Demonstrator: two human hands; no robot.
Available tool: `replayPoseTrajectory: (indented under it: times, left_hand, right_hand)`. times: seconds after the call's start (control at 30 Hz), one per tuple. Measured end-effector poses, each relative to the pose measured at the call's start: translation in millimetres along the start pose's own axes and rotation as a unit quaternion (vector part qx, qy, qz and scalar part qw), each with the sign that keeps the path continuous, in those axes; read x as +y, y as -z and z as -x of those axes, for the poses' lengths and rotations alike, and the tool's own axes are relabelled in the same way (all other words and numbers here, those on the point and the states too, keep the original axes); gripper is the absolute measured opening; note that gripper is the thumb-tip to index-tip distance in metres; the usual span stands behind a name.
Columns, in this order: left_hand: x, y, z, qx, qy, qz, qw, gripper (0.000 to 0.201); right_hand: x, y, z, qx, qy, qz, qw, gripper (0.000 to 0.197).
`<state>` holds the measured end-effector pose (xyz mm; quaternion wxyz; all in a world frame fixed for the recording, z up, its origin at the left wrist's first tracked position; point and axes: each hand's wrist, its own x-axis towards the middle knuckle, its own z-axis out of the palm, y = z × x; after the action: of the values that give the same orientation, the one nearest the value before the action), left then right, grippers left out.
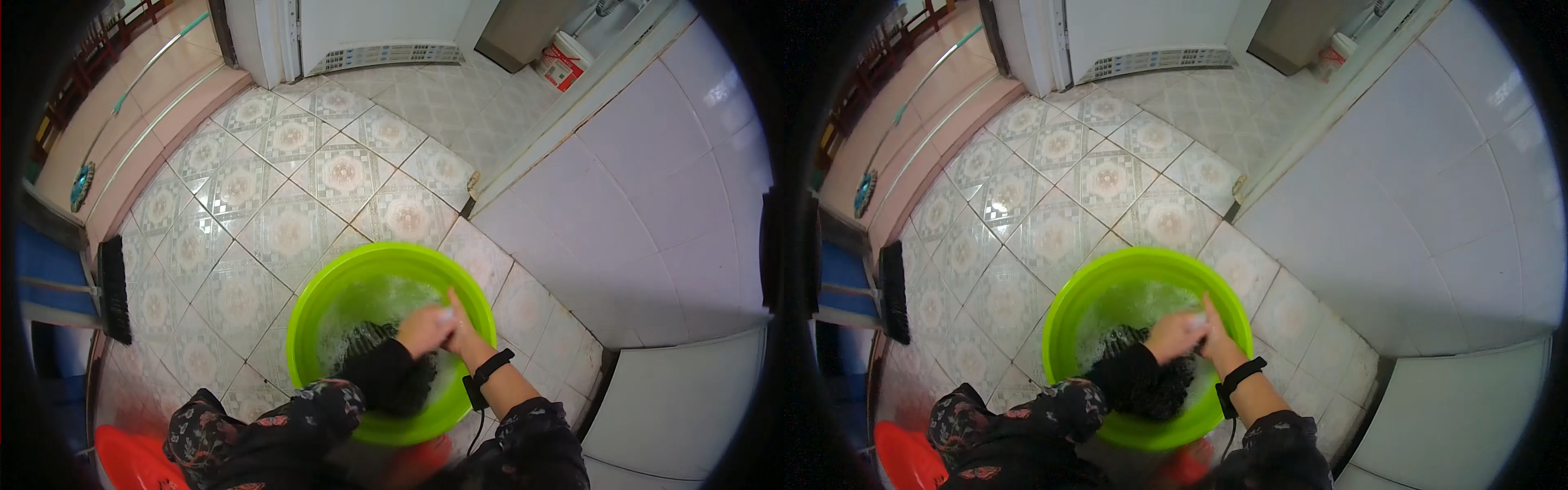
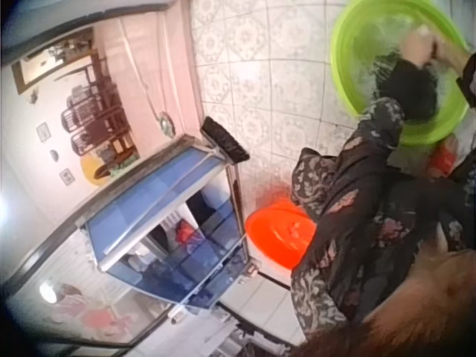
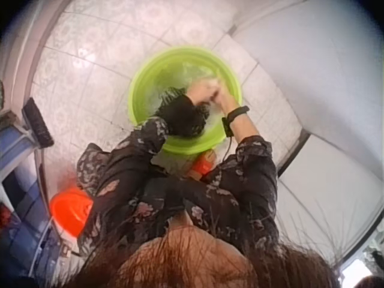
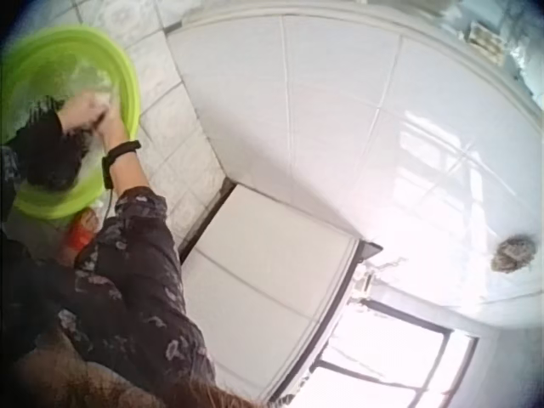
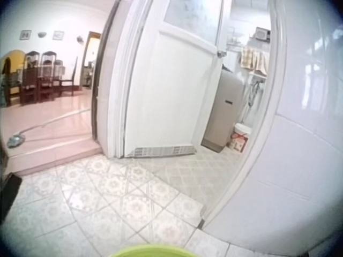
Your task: Hand-washing a piece of striped clothing in a basin of soapy water.
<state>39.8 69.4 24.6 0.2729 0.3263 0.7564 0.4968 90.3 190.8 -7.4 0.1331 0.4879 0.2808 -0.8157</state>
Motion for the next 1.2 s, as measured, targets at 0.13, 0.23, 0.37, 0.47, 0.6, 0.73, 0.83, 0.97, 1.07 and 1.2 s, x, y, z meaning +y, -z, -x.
replayPoseTrajectory:
  times: [0.13,0.23,0.37,0.47,0.6,0.73,0.83,0.97,1.07,1.2]
  left_hand:
    - [76.4,-6.0,22.2,0.072,-0.051,-0.081,0.993,0.029]
    - [70.7,0.0,20.4,0.106,-0.07,-0.15,0.98,0.028]
    - [13.2,34.0,-9.0,0.258,0.085,-0.188,0.944,0.031]
    - [-22.2,63.6,-10.7,0.201,0.096,-0.234,0.946,0.037]
    - [-63.1,85.1,-17.6,0.122,0.147,-0.158,0.969,0.043]
    - [-88.2,76.0,-24.1,0.117,0.157,-0.11,0.974,0.043]
    - [-79.5,33.6,-12.7,0.103,0.101,-0.117,0.983,0.042]
    - [17.1,-4.8,-1.0,0.031,-0.034,-0.008,0.999,0.033]
    - [74.8,-3.4,20.3,0.046,-0.016,-0.038,0.998,0.029]
    - [62.6,-3.0,15.5,0.13,-0.095,-0.135,0.978,0.027]
  right_hand:
    - [-12.9,-19.0,26.0,-0.171,-0.013,-0.04,0.984,0.05]
    - [-1.3,-41.5,31.4,-0.19,0.154,-0.004,0.969,0.039]
    - [24.1,-57.4,28.7,-0.16,0.122,-0.123,0.972,0.032]
    - [17.7,-84.4,60.2,0.012,0.167,0.132,0.977,0.027]
    - [-3.0,-59.4,51.1,0.047,0.153,0.217,0.963,0.047]
    - [-2.2,5.7,8.2,0.085,0.108,0.222,0.965,0.064]
    - [3.5,-23.4,12.0,0.2,0.109,0.208,0.951,0.065]
    - [-8.8,-9.9,9.9,-0.041,0.037,0.023,0.998,0.076]
    - [-11.2,-36.1,34.6,-0.055,0.053,0.027,0.997,0.068]
    - [11.5,-46.9,44.1,-0.213,0.43,0.165,0.862,0.05]
